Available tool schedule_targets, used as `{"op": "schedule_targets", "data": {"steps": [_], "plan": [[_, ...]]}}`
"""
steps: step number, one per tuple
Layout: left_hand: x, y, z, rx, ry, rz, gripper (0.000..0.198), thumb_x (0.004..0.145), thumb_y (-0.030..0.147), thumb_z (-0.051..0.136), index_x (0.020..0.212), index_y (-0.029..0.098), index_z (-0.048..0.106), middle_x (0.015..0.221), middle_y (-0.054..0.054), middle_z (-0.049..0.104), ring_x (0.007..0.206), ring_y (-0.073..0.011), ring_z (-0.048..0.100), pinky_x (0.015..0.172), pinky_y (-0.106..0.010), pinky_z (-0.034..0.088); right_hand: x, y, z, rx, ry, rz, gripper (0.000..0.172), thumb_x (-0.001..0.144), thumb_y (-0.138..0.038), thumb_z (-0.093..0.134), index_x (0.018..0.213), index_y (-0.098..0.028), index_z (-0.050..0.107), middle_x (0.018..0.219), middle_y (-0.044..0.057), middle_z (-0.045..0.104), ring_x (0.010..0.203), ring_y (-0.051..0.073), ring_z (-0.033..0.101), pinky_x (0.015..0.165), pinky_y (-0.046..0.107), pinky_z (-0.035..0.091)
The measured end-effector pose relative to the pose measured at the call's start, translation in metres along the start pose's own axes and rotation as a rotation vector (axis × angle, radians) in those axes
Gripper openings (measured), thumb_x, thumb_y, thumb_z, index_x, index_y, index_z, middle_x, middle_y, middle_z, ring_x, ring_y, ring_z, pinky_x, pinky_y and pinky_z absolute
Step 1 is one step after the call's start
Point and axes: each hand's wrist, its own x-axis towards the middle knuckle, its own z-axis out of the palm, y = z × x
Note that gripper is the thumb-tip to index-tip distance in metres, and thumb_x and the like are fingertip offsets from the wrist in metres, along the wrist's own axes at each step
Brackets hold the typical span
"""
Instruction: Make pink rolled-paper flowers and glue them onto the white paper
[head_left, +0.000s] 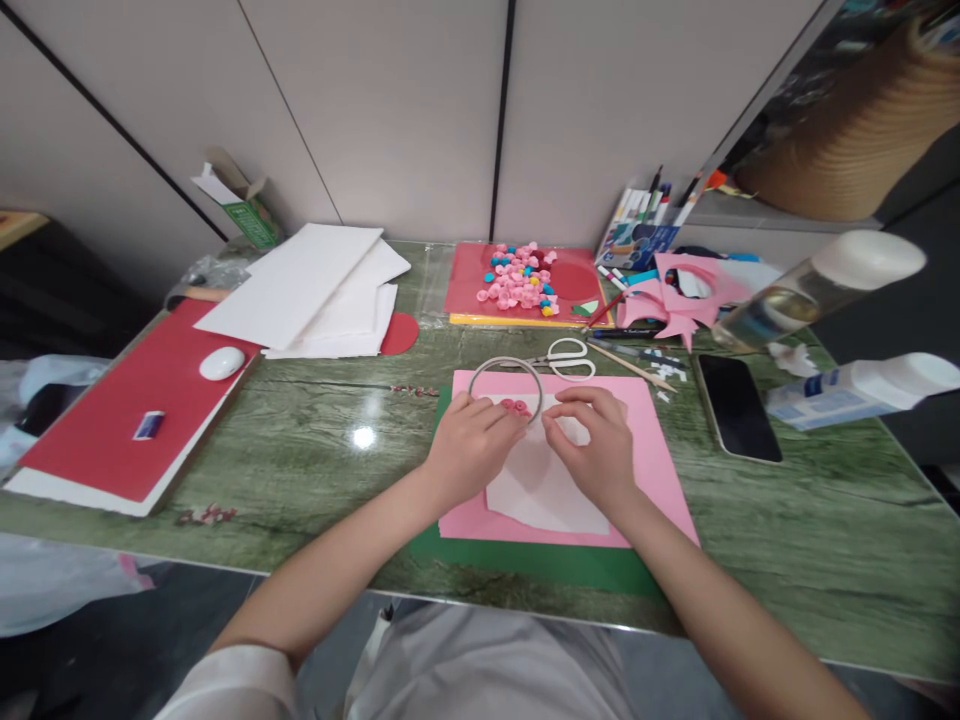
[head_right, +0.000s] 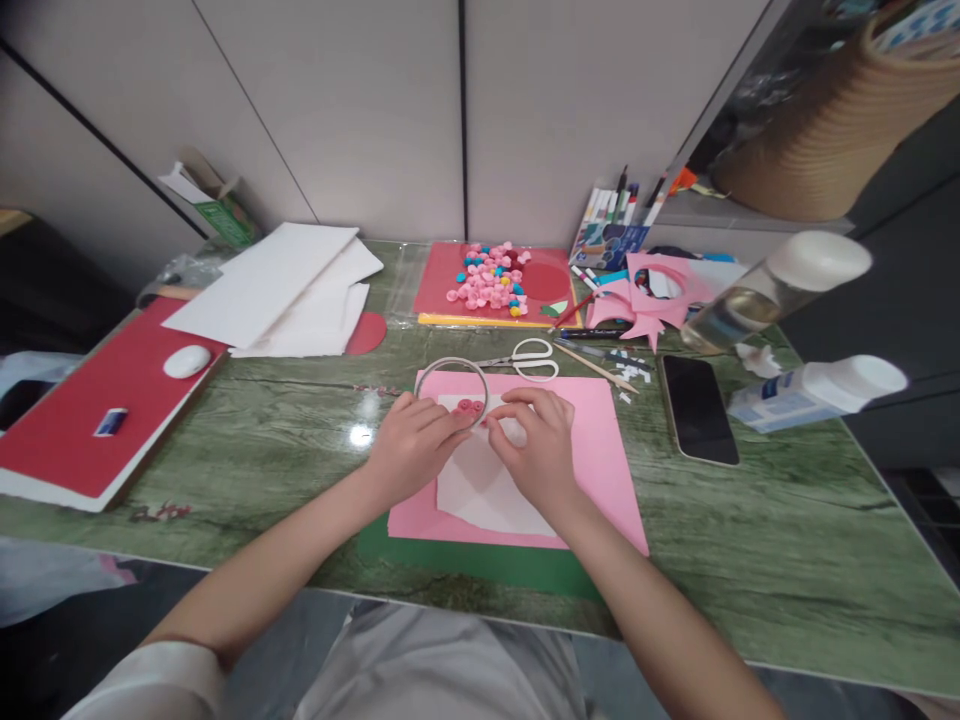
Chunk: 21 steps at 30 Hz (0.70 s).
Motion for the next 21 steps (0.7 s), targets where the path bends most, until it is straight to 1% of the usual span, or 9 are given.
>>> {"op": "schedule_targets", "data": {"steps": [4, 8, 11, 16, 21], "plan": [[-0.001, 0.003, 0.002, -0.026, 0.045, -0.002, 0.011, 0.084, 0.023, 0.051, 0.084, 0.019, 0.061, 0.065, 0.0, 0.063, 0.064, -0.0128, 0.053, 0.061, -0.031, 0.027, 0.0, -0.006, -0.001, 0.118, 0.007, 0.128, 0.003, 0.072, -0.022, 0.061, 0.069, -0.021, 0.061, 0.085, 0.002, 0.054, 0.086, 0.019, 0.054, 0.081, 0.038, 0.038], [-0.001, 0.003, 0.005, -0.097, 0.067, -0.04, 0.01, 0.083, 0.024, 0.053, 0.082, 0.019, 0.061, 0.066, 0.0, 0.064, 0.065, -0.0129, 0.053, 0.063, -0.031, 0.029, 0.0, -0.007, 0.002, 0.146, 0.039, 0.194, 0.002, 0.07, -0.02, 0.062, 0.068, -0.021, 0.061, 0.085, 0.002, 0.052, 0.084, 0.018, 0.053, 0.08, 0.037, 0.04], [-0.001, 0.002, 0.007, -0.14, 0.059, -0.063, 0.01, 0.083, 0.025, 0.053, 0.081, 0.019, 0.061, 0.068, 0.0, 0.064, 0.066, -0.013, 0.054, 0.063, -0.03, 0.03, 0.0, -0.006, 0.006, 0.162, 0.055, 0.214, 0.003, 0.069, -0.019, 0.061, 0.067, -0.021, 0.06, 0.084, 0.002, 0.051, 0.084, 0.017, 0.052, 0.079, 0.036, 0.041], [0.001, 0.001, 0.008, -0.224, 0.092, -0.105, 0.01, 0.081, 0.026, 0.055, 0.079, 0.018, 0.061, 0.07, 0.0, 0.065, 0.066, -0.0123, 0.055, 0.063, -0.029, 0.034, 0.002, -0.007, 0.011, 0.179, 0.069, 0.219, 0.004, 0.07, -0.019, 0.061, 0.066, -0.02, 0.059, 0.082, 0.001, 0.05, 0.082, 0.016, 0.052, 0.077, 0.033, 0.041], [0.003, 0.001, 0.009, -0.25, 0.096, -0.107, 0.01, 0.081, 0.026, 0.055, 0.078, 0.018, 0.061, 0.068, 0.0, 0.064, 0.066, -0.0119, 0.056, 0.064, -0.028, 0.035, 0.002, -0.007, 0.012, 0.184, 0.086, 0.222, 0.005, 0.07, -0.018, 0.06, 0.065, -0.02, 0.058, 0.081, 0.001, 0.05, 0.081, 0.016, 0.052, 0.077, 0.033, 0.041]]}}
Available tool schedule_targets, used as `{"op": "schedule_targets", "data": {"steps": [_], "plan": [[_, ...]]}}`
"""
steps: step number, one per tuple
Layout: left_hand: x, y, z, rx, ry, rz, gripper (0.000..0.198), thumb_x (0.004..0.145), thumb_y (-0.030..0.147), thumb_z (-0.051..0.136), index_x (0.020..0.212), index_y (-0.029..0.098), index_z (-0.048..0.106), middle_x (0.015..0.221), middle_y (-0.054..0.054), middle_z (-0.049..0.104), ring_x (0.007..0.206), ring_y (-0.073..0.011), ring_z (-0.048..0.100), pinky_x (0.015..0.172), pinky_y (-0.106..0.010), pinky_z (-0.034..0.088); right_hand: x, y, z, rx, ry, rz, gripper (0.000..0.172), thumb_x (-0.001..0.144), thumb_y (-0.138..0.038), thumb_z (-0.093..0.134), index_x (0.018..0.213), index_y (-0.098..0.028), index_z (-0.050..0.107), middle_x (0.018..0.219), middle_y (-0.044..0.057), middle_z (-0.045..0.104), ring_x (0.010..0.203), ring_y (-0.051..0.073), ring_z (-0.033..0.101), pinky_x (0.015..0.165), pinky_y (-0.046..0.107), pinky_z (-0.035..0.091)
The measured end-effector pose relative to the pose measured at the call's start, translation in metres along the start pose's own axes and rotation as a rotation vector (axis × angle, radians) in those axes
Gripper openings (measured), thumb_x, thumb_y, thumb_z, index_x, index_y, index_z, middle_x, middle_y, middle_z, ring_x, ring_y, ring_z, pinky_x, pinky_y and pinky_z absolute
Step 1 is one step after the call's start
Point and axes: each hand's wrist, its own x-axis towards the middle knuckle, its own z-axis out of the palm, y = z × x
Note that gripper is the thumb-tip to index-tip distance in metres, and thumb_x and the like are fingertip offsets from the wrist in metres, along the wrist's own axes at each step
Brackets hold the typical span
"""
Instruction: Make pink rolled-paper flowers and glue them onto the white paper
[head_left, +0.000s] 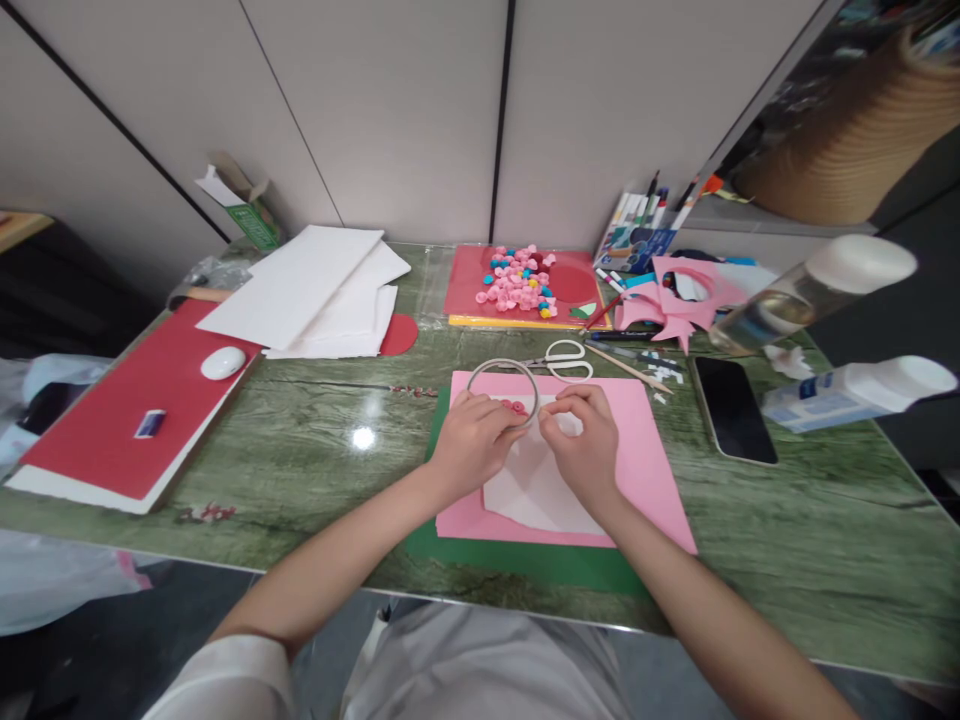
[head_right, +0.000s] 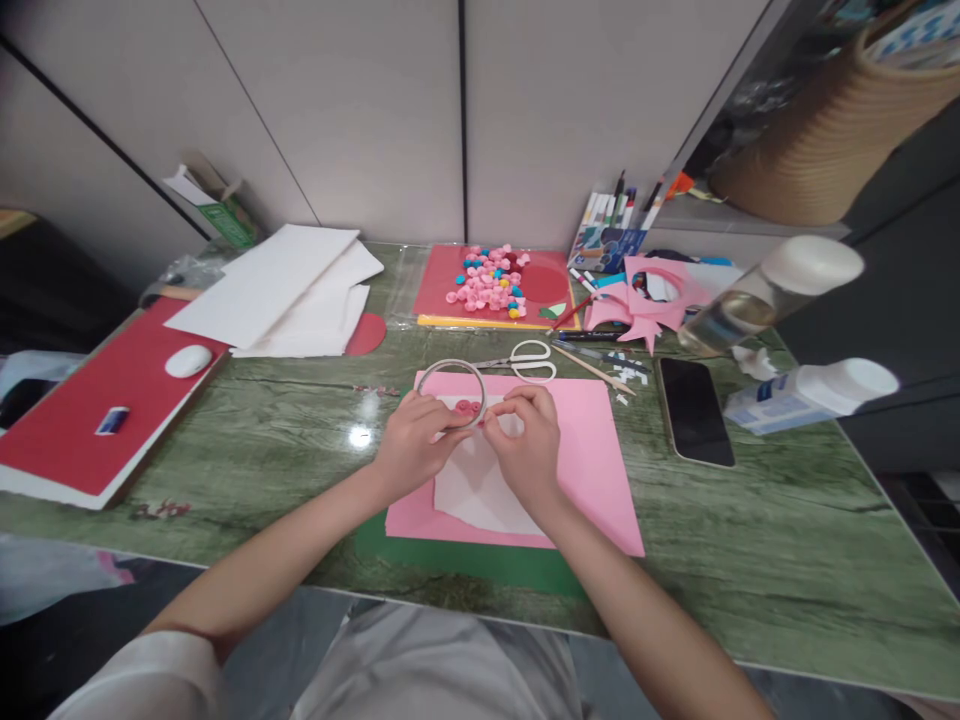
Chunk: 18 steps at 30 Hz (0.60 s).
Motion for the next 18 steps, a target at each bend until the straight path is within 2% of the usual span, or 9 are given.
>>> {"op": "schedule_targets", "data": {"steps": [18], "plan": [[0.0006, 0.0007, 0.002, -0.003, 0.017, -0.018, 0.011, 0.08, 0.027, 0.056, 0.078, 0.017, 0.062, 0.066, -0.001, 0.064, 0.065, -0.0119, 0.056, 0.062, -0.027, 0.036, -0.003, -0.0019, 0.0062, 0.061, 0.04, 0.028, 0.006, 0.07, -0.019, 0.059, 0.064, -0.02, 0.057, 0.08, 0.001, 0.049, 0.081, 0.017, 0.051, 0.077, 0.034, 0.04]]}}
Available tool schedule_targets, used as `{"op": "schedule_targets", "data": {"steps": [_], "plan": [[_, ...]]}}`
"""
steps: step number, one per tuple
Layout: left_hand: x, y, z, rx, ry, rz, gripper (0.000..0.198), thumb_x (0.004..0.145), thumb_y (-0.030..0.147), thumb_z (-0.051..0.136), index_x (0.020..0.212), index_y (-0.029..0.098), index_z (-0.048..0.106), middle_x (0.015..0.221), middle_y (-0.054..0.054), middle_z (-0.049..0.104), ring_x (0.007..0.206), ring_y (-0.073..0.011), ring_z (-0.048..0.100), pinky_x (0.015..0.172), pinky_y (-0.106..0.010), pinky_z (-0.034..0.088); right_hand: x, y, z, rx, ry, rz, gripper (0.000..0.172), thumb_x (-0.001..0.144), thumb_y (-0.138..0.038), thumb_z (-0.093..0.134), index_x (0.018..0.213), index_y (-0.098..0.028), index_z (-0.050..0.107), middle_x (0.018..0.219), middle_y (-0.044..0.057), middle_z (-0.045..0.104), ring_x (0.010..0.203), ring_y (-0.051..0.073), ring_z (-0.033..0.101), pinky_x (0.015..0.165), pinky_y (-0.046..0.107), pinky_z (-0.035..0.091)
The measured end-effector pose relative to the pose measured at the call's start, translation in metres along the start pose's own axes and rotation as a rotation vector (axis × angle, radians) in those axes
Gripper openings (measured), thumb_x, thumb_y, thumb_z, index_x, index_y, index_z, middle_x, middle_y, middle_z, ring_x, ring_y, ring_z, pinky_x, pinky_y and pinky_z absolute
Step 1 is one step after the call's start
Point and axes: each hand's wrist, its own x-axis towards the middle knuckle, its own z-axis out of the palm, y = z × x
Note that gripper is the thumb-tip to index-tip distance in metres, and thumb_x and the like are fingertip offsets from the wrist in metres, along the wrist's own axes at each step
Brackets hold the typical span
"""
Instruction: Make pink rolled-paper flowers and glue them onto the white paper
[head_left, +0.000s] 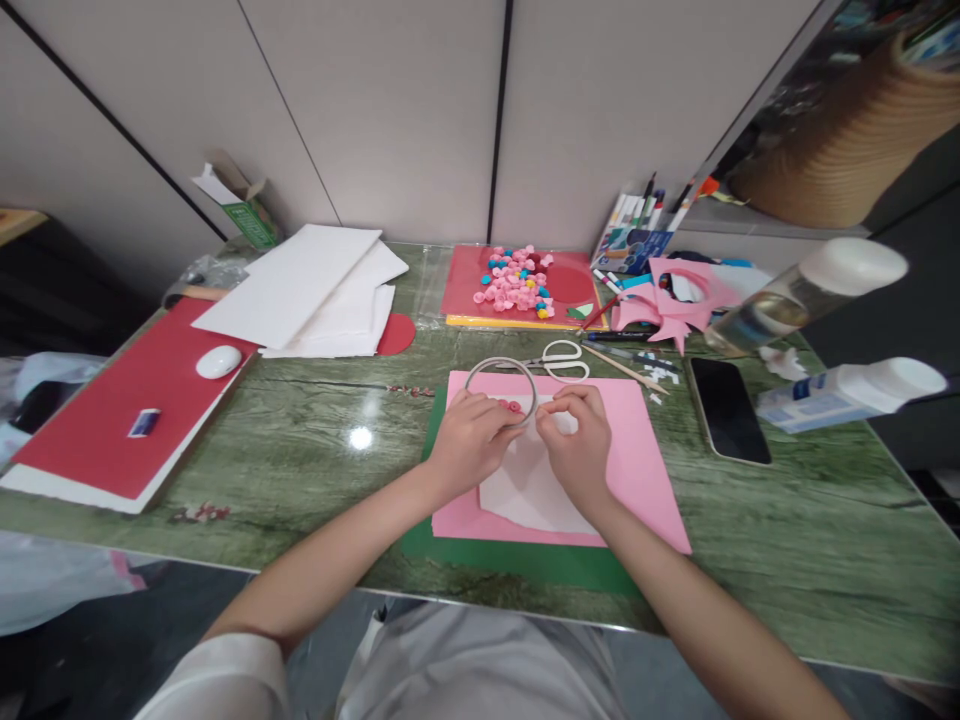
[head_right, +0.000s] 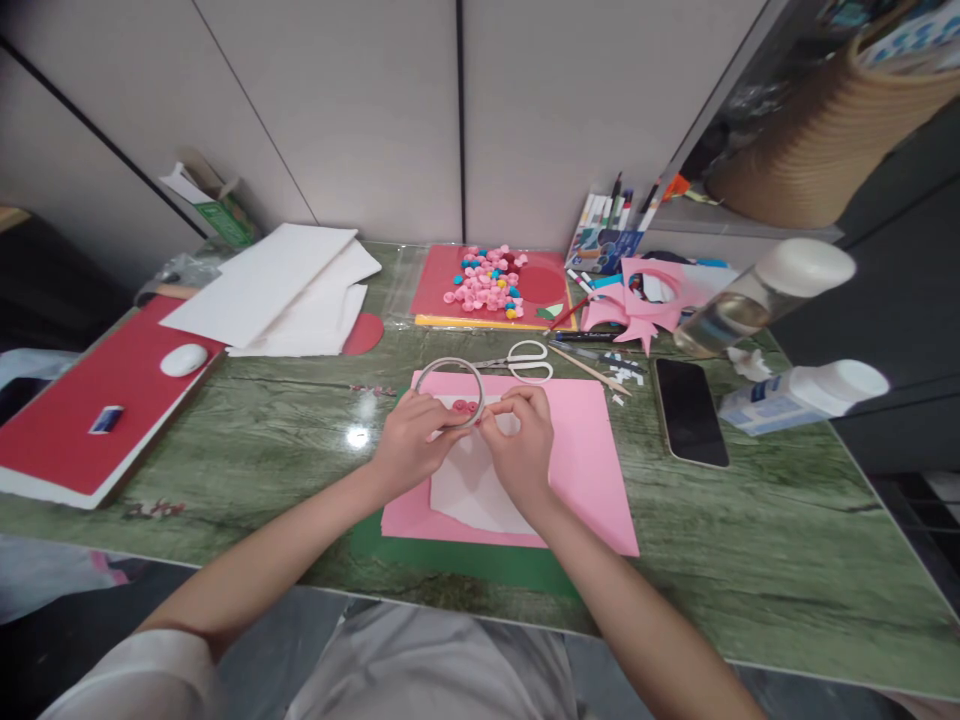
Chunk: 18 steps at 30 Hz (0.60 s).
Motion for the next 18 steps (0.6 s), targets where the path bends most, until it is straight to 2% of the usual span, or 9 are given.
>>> {"op": "schedule_targets", "data": {"steps": [3, 7, 9, 13, 15, 18], "plan": [[-0.002, 0.007, -0.001, -0.04, 0.005, 0.011, 0.009, 0.079, 0.026, 0.058, 0.077, 0.017, 0.062, 0.067, -0.001, 0.064, 0.065, -0.0119, 0.056, 0.063, -0.028, 0.035, 0.009, 0.012, -0.003, -0.012, 0.028, 0.015, 0.005, 0.069, -0.018, 0.059, 0.064, -0.019, 0.057, 0.08, 0.001, 0.049, 0.081, 0.016, 0.051, 0.077, 0.034, 0.039], [-0.003, 0.006, -0.002, -0.06, 0.027, 0.011, 0.007, 0.078, 0.024, 0.059, 0.076, 0.019, 0.063, 0.065, 0.0, 0.065, 0.065, -0.0117, 0.057, 0.063, -0.028, 0.035, 0.034, 0.041, -0.024, -0.038, 0.226, 0.103, 0.007, 0.069, -0.021, 0.059, 0.063, -0.017, 0.06, 0.079, 0.002, 0.051, 0.082, 0.017, 0.05, 0.069, 0.032, 0.04], [0.0, -0.01, -0.004, 0.0, 0.033, -0.064, 0.01, 0.078, 0.028, 0.06, 0.074, 0.019, 0.064, 0.064, 0.0, 0.065, 0.064, -0.0125, 0.057, 0.062, -0.028, 0.035, 0.043, 0.05, -0.035, 0.024, 0.218, 0.125, 0.01, 0.071, -0.026, 0.061, 0.071, -0.017, 0.064, 0.083, 0.003, 0.053, 0.082, 0.017, 0.051, 0.068, 0.031, 0.04], [0.006, -0.058, -0.011, 0.137, -0.051, -0.289, 0.012, 0.076, 0.029, 0.061, 0.08, 0.019, 0.064, 0.073, -0.002, 0.067, 0.069, -0.0162, 0.058, 0.067, -0.031, 0.037, 0.045, 0.049, -0.041, 0.185, 0.08, 0.147, 0.012, 0.069, -0.03, 0.065, 0.072, -0.018, 0.066, 0.085, 0.003, 0.056, 0.084, 0.016, 0.054, 0.069, 0.031, 0.042], [0.007, -0.077, -0.013, 0.192, -0.063, -0.349, 0.014, 0.075, 0.029, 0.061, 0.083, 0.018, 0.064, 0.076, -0.004, 0.067, 0.072, -0.018, 0.058, 0.069, -0.031, 0.038, 0.043, 0.047, -0.039, 0.216, 0.04, 0.15, 0.013, 0.068, -0.032, 0.066, 0.07, -0.019, 0.066, 0.084, 0.003, 0.057, 0.084, 0.017, 0.055, 0.07, 0.032, 0.043], [0.006, -0.09, -0.012, 0.257, -0.125, -0.373, 0.015, 0.076, 0.028, 0.059, 0.086, 0.018, 0.065, 0.08, -0.006, 0.067, 0.077, -0.0206, 0.059, 0.07, -0.033, 0.039, 0.039, 0.047, -0.036, 0.232, -0.004, 0.15, 0.015, 0.069, -0.034, 0.065, 0.071, -0.019, 0.066, 0.084, 0.004, 0.059, 0.084, 0.018, 0.055, 0.071, 0.033, 0.044]]}}
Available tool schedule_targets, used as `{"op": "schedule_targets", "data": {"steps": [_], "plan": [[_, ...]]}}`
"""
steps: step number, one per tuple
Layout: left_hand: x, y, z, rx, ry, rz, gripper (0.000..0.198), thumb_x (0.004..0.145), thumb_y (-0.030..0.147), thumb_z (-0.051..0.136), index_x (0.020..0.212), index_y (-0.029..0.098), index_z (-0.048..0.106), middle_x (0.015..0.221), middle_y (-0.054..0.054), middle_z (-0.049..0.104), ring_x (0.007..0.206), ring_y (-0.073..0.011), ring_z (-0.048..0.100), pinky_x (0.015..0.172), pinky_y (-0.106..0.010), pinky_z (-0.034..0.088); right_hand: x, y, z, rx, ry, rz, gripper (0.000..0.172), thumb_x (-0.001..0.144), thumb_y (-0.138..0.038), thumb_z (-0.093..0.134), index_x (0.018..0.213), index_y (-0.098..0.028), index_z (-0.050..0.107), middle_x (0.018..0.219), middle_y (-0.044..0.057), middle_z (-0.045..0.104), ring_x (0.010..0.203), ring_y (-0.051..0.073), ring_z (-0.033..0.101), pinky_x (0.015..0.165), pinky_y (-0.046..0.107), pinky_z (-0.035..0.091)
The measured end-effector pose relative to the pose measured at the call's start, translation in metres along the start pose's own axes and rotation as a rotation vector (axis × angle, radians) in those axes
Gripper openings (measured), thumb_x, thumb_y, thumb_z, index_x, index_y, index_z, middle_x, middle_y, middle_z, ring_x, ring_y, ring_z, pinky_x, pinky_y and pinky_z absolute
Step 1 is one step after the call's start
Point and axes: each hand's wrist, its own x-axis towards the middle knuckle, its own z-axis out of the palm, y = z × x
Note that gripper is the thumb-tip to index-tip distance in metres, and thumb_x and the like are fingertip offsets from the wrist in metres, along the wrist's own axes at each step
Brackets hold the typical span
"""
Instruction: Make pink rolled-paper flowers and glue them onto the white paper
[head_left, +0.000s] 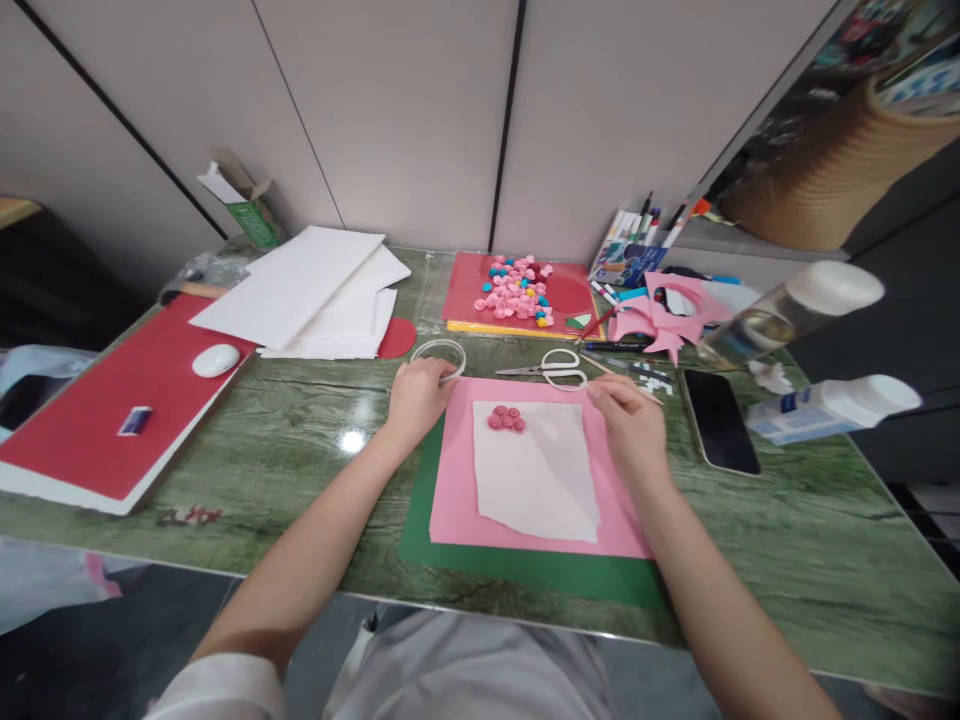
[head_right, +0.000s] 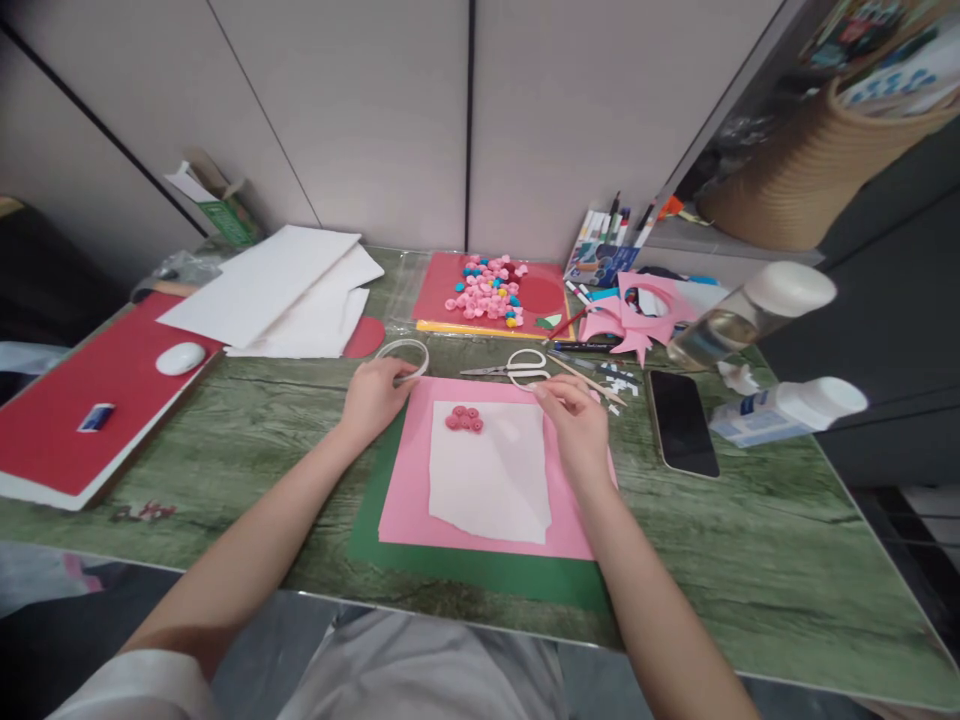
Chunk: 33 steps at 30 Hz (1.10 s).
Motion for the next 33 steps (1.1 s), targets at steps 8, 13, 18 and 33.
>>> {"op": "schedule_targets", "data": {"steps": [8, 13, 18, 33], "plan": [[-0.002, 0.002, 0.003, 0.003, -0.098, -0.004, 0.025, 0.074, 0.022, 0.056, 0.098, 0.018, 0.061, 0.09, -0.007, 0.064, 0.086, -0.0212, 0.057, 0.078, -0.034, 0.042, -0.014, -0.007, 0.009, 0.009, -0.17, 0.068, 0.012, 0.072, -0.032, 0.063, 0.074, -0.021, 0.065, 0.089, 0.003, 0.056, 0.083, 0.016, 0.055, 0.067, 0.029, 0.045], [-0.006, 0.017, -0.009, -0.107, -0.152, 0.054, 0.048, 0.066, 0.029, 0.065, 0.112, 0.02, 0.055, 0.111, -0.009, 0.058, 0.104, -0.0245, 0.051, 0.088, -0.04, 0.04, -0.024, -0.023, 0.017, -0.105, -0.254, 0.002, 0.008, 0.074, -0.027, 0.061, 0.077, -0.022, 0.065, 0.087, 0.003, 0.055, 0.082, 0.016, 0.054, 0.068, 0.03, 0.044], [-0.021, 0.054, -0.016, -0.318, -0.099, 0.184, 0.013, 0.074, 0.028, 0.061, 0.084, 0.02, 0.065, 0.096, -0.006, 0.064, 0.094, -0.0188, 0.057, 0.084, -0.036, 0.044, -0.034, -0.035, 0.023, -0.226, -0.292, -0.087, 0.009, 0.075, -0.028, 0.059, 0.078, -0.023, 0.066, 0.085, 0.003, 0.054, 0.081, 0.016, 0.055, 0.073, 0.033, 0.045], [-0.034, 0.076, -0.014, -0.312, -0.172, 0.207, 0.014, 0.077, 0.028, 0.058, 0.087, 0.02, 0.065, 0.083, -0.003, 0.067, 0.081, -0.017, 0.058, 0.08, -0.034, 0.043, -0.043, -0.034, 0.029, -0.295, -0.366, -0.159, 0.01, 0.076, -0.02, 0.057, 0.082, -0.024, 0.064, 0.086, 0.002, 0.054, 0.083, 0.016, 0.055, 0.078, 0.034, 0.045]]}}
